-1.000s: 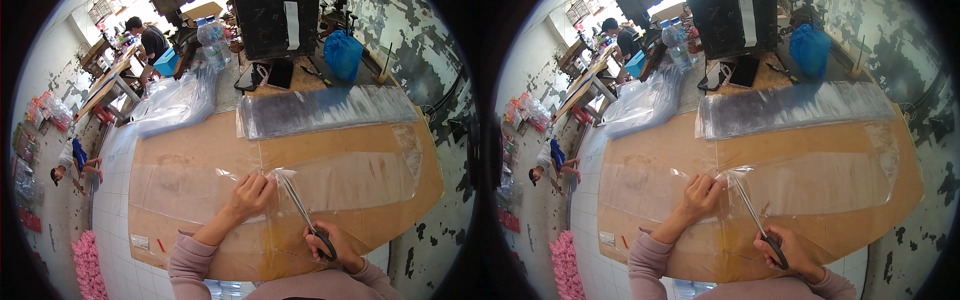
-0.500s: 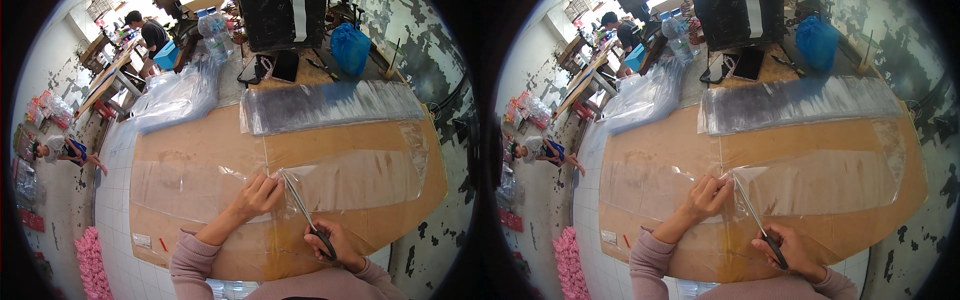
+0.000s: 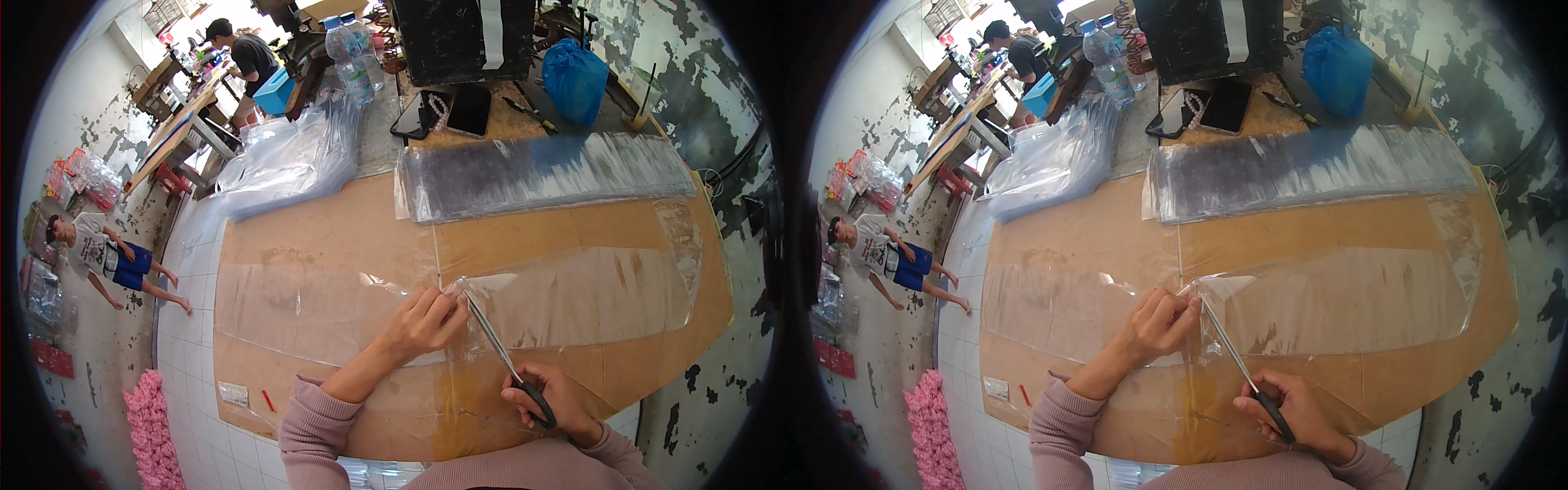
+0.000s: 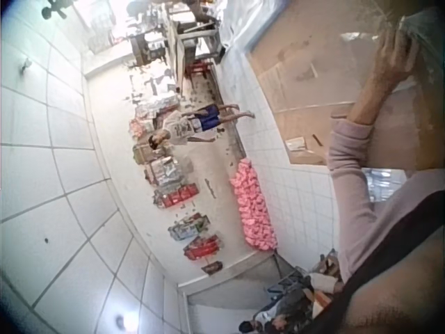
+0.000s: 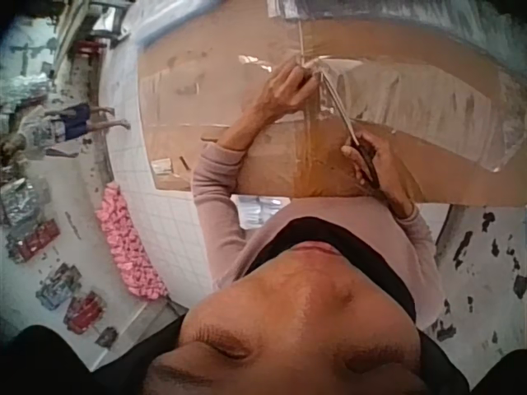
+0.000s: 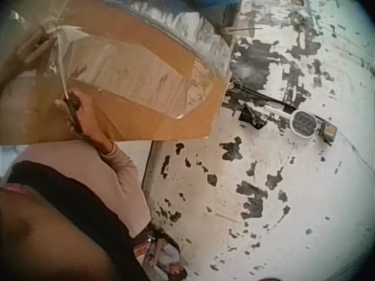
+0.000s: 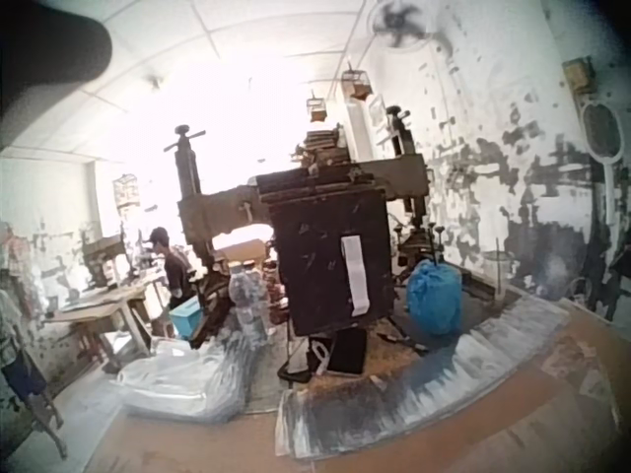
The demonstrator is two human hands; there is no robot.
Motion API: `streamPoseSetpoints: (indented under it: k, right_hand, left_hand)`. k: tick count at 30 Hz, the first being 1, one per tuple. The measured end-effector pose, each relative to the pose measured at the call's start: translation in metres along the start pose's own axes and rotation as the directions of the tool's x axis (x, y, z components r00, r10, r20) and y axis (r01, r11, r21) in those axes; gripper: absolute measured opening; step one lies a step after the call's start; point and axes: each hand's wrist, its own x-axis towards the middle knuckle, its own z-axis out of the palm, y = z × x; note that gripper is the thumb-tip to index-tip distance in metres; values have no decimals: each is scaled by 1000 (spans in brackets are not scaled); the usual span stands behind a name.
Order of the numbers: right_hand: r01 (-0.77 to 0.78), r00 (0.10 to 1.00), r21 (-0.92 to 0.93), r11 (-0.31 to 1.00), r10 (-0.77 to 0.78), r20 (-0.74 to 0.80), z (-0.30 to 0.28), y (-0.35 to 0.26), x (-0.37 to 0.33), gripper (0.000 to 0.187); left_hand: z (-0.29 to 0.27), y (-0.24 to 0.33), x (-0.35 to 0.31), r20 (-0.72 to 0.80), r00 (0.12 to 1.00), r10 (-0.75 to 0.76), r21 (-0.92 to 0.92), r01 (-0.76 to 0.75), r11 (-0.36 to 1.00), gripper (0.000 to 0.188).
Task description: The person cuts sections of transparent plastic film with shears, folds the edges of the cut pieces, and stacks the prepared items on a workbench.
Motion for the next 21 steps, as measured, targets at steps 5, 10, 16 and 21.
streamPoseSetpoints:
  k: [5, 10, 16, 21]
  right_hand:
    - [-5, 1000, 18, 1000, 5, 8, -1, -1, 0, 20]
    - [7, 1000, 7, 1000, -7, -3, 0, 0, 0, 20]
    - [-25, 1000, 11, 1000, 25, 0, -2, -4, -1, 21]
    - [-12, 1000, -69, 998, 11, -17, -4, -3, -1, 23]
  left_hand:
    - [-1, 0, -1, 7, 1000, 15, 31, -16, 999, 15]
    - [0, 0, -1, 16, 1000, 9, 32, -9, 999, 18]
    - [-4, 0, 0, 41, 999, 3, 54, -5, 999, 13]
    - [-2, -1, -2, -3, 1000, -5, -5, 5, 1000, 19]
